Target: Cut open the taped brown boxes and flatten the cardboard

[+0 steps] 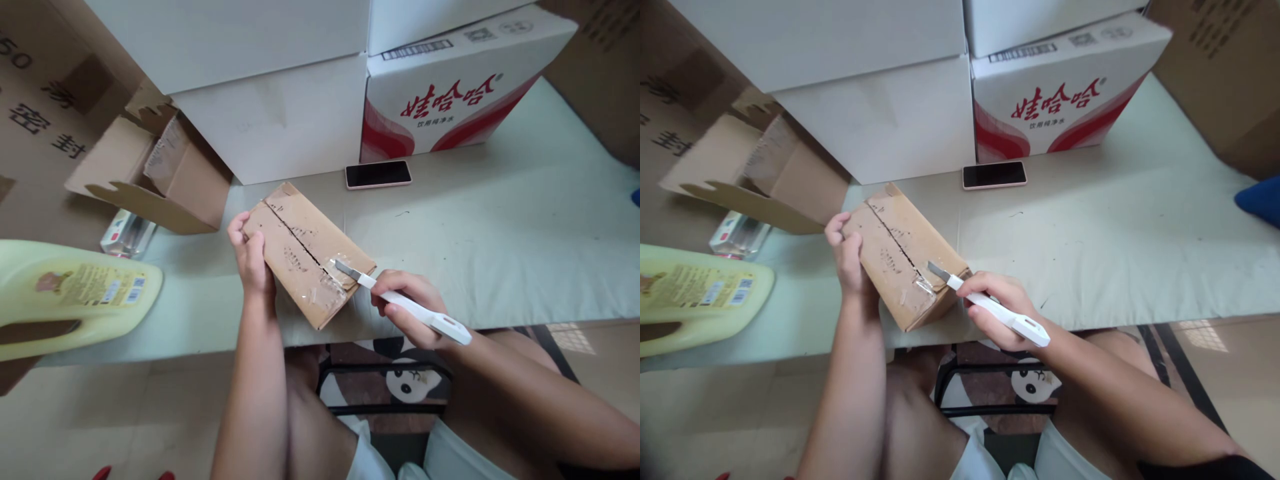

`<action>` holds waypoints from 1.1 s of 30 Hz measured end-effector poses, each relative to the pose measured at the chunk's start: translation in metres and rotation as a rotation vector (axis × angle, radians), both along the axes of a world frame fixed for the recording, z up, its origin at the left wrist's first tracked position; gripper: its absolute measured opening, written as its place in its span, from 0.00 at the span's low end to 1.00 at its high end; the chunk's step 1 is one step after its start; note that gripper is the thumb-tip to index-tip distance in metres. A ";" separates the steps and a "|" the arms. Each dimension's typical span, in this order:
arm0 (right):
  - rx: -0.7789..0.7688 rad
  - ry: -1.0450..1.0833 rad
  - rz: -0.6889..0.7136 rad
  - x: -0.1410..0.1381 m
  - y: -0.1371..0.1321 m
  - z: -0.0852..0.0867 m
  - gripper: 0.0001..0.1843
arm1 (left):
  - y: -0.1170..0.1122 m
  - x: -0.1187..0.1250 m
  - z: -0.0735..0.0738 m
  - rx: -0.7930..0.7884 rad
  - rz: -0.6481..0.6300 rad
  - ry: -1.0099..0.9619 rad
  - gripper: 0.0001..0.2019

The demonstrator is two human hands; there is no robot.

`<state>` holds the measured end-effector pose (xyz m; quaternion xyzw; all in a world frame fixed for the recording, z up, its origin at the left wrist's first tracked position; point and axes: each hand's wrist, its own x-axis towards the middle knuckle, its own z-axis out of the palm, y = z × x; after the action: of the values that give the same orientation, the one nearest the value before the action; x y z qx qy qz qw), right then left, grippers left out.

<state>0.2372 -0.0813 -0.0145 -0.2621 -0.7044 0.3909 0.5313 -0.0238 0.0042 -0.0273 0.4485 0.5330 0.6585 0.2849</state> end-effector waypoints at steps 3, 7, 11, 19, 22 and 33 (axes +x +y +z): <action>-0.012 -0.006 -0.001 0.000 -0.001 -0.001 0.10 | 0.000 0.000 -0.001 -0.011 -0.003 -0.007 0.22; -0.013 -0.009 -0.003 0.000 -0.001 -0.001 0.11 | -0.001 -0.001 -0.001 -0.024 -0.008 -0.015 0.22; -0.013 -0.023 -0.004 0.000 -0.001 0.000 0.11 | -0.001 0.000 -0.001 -0.013 0.004 -0.006 0.22; -0.039 -0.014 0.016 -0.001 -0.003 -0.005 0.11 | 0.000 0.000 -0.002 0.004 0.015 0.017 0.22; -0.049 -0.024 0.011 -0.001 -0.005 -0.006 0.11 | 0.000 0.000 -0.001 0.006 0.007 0.021 0.22; -0.069 -0.060 0.038 -0.002 -0.004 -0.005 0.15 | 0.000 -0.001 -0.002 0.003 0.011 0.006 0.23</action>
<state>0.2355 -0.0854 -0.0199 -0.2785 -0.7110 0.4170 0.4929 -0.0244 0.0044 -0.0291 0.4479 0.5351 0.6597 0.2790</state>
